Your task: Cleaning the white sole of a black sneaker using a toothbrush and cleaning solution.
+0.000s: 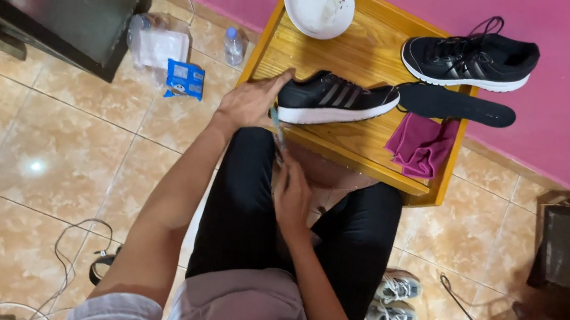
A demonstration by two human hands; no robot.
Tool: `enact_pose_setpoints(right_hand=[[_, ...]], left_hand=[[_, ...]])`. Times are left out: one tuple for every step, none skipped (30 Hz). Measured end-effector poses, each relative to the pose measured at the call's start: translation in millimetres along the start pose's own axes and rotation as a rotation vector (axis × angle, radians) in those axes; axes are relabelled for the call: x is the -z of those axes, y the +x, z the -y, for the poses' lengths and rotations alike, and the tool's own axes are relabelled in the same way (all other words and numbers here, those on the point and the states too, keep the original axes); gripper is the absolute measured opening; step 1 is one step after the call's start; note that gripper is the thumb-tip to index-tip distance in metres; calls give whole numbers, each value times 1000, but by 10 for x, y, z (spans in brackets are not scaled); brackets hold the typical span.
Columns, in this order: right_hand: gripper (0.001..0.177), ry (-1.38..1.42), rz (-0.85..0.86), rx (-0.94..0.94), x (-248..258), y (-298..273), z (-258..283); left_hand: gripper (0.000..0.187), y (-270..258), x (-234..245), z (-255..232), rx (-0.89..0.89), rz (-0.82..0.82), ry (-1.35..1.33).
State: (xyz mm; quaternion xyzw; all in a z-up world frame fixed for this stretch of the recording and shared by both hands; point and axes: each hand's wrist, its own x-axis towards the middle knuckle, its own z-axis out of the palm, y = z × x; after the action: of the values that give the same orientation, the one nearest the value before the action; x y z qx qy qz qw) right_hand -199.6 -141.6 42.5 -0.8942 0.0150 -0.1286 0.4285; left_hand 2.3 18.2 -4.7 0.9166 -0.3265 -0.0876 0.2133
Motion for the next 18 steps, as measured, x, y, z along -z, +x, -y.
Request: enact_pose_setpoints(right_hand=[[22, -10, -28, 2, -38, -11, 10], [22, -21, -57, 3, -82, -17, 21], [22, -19, -50, 5, -23, 10, -9], [25, -13, -56, 22, 29, 37, -43], [28, -12, -60, 29, 104, 6, -74], [28, -16, -50, 21, 82, -50, -57], [29, -28, -50, 17, 43, -36, -48], [30, -40, -50, 14, 13, -22, -37], [30, -38, -54, 13, 26, -8, -6], [29, -21, -48, 15, 39, 7, 25], [28, -2, -41, 18, 42, 22, 67], [28, 2, -42, 18, 47, 35, 4], [29, -9, -93, 12, 83, 41, -78], [31, -20, -144, 6, 120, 47, -163], [31, -24, -145, 2, 71, 27, -133], [31, -30, -117, 28, 29, 4, -103], [32, -30, -94, 59, -40, 14, -71], [32, -29, -102, 59, -24, 6, -78]], left_hand=[[113, -1, 4, -8, 2, 6, -10], [115, -1, 9, -8, 5, 12, -20], [115, 13, 54, -19, 12, 11, -22], [114, 25, 93, -23, 2, -4, -22], [112, 6, 91, -63, -11, -11, -29], [112, -51, 56, -71, -5, -5, -39], [112, -40, 75, -52, -6, -11, -45], [111, -26, 96, -43, -6, -17, -52], [111, -25, 89, -52, -9, -16, -48], [111, -24, 82, -61, -10, -20, -46], [110, -37, 84, -59, -9, -24, -42], [110, -27, 72, -18, -9, -22, -38], [112, -7, 31, -3, -4, -20, -35], [113, 15, -13, 11, 2, -19, -32], [113, -2, 15, -18, -3, -16, -36], [110, -20, 43, -53, -1, -19, -26], [107, -18, 107, -61, -1, -25, -6], [107, -17, 101, -89, -7, -26, -1]])
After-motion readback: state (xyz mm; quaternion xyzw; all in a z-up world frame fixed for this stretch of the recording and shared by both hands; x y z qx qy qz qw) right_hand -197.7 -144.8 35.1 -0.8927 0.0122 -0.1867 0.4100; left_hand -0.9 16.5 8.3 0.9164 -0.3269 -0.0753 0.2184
